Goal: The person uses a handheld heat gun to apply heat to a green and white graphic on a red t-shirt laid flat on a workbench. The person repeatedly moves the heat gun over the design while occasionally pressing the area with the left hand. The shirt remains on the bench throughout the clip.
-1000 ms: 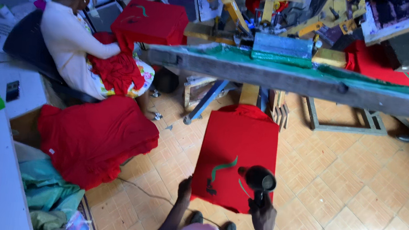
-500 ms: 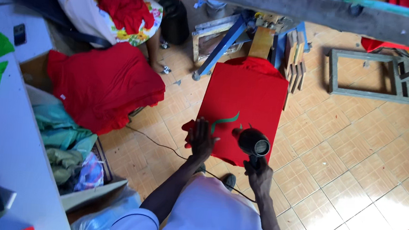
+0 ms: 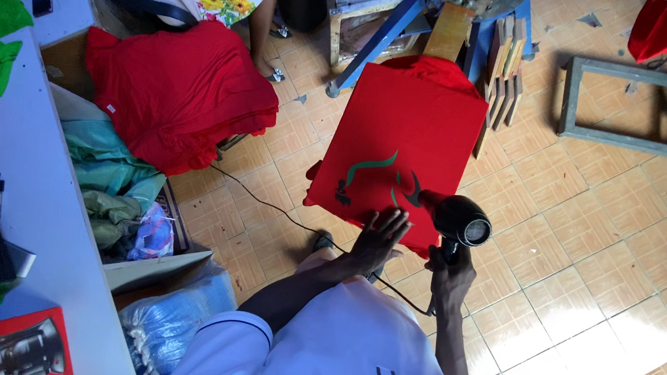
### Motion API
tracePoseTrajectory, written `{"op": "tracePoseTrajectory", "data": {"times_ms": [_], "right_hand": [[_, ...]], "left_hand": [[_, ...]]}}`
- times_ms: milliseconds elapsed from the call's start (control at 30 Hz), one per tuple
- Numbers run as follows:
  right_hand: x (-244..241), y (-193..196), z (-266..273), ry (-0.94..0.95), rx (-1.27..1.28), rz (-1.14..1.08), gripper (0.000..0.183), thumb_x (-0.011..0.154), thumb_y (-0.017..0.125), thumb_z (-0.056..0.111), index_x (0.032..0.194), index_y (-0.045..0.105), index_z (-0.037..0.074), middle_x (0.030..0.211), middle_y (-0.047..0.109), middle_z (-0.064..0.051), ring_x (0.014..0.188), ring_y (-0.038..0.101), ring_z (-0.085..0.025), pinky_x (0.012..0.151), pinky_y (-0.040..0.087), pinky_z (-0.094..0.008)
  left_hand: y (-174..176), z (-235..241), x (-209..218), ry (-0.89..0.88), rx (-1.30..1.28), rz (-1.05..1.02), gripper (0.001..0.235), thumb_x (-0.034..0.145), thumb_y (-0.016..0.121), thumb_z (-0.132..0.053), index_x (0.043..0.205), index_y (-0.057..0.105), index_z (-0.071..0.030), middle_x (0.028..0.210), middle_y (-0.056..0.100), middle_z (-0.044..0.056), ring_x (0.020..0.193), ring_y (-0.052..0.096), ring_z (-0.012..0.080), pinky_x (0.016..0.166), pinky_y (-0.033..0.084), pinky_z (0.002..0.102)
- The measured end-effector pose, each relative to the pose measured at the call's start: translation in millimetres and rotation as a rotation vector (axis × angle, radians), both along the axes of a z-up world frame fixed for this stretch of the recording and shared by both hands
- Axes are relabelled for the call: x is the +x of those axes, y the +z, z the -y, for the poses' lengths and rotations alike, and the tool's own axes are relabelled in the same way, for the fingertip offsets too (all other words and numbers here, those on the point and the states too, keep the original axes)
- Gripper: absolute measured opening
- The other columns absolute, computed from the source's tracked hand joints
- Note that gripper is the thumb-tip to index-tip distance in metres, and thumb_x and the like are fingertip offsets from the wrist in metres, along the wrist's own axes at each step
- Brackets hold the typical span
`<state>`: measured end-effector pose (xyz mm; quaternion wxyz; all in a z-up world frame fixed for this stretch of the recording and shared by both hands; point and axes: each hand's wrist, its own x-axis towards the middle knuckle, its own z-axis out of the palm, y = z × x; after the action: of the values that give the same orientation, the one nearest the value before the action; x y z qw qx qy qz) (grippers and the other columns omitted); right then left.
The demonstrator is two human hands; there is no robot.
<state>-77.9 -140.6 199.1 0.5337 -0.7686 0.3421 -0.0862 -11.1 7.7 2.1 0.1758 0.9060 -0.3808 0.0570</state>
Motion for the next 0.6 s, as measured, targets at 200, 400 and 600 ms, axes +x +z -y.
{"op": "tracePoseTrajectory", "data": {"times_ms": [200, 400, 600], "right_hand": [[-13.4, -25.8, -0.8, 0.068, 0.022, -0.028, 0.026, 0.085, 0.074, 0.033, 0.081, 0.063, 0.009, 0.056, 0.067, -0.01, 0.062, 0.072, -0.026, 0.073, 0.052, -0.032], [5.7, -39.5, -28.7, 0.169, -0.016, -0.065, 0.028, 0.078, 0.082, 0.032, 0.078, 0.066, 0.01, 0.055, 0.068, -0.01, 0.063, 0.073, -0.03, 0.072, 0.054, -0.037], [62.8, -31.3, -57.3, 0.204, -0.081, 0.042, 0.035, 0.087, 0.075, 0.039, 0.089, 0.065, 0.005, 0.061, 0.068, -0.014, 0.072, 0.073, -0.035, 0.076, 0.053, -0.041]], "left_hand": [[-13.2, -36.9, 26.8, 0.208, -0.068, 0.011, 0.084, 0.091, 0.06, -0.061, 0.155, 0.043, -0.008, 0.165, 0.038, 0.016, 0.155, 0.031, 0.0336, 0.12, 0.021, 0.065], [-5.8, -96.0, 63.8, 0.66, 0.041, 0.154, 0.084, 0.092, 0.053, -0.07, 0.152, 0.046, -0.01, 0.164, 0.037, 0.018, 0.154, 0.033, 0.0348, 0.12, 0.023, 0.055], [-93.1, -163.1, 121.6, 0.774, -0.072, -0.577, 0.074, 0.093, 0.06, -0.071, 0.144, 0.053, -0.018, 0.12, 0.066, 0.012, 0.11, 0.069, 0.0362, 0.082, 0.057, 0.055]]}}
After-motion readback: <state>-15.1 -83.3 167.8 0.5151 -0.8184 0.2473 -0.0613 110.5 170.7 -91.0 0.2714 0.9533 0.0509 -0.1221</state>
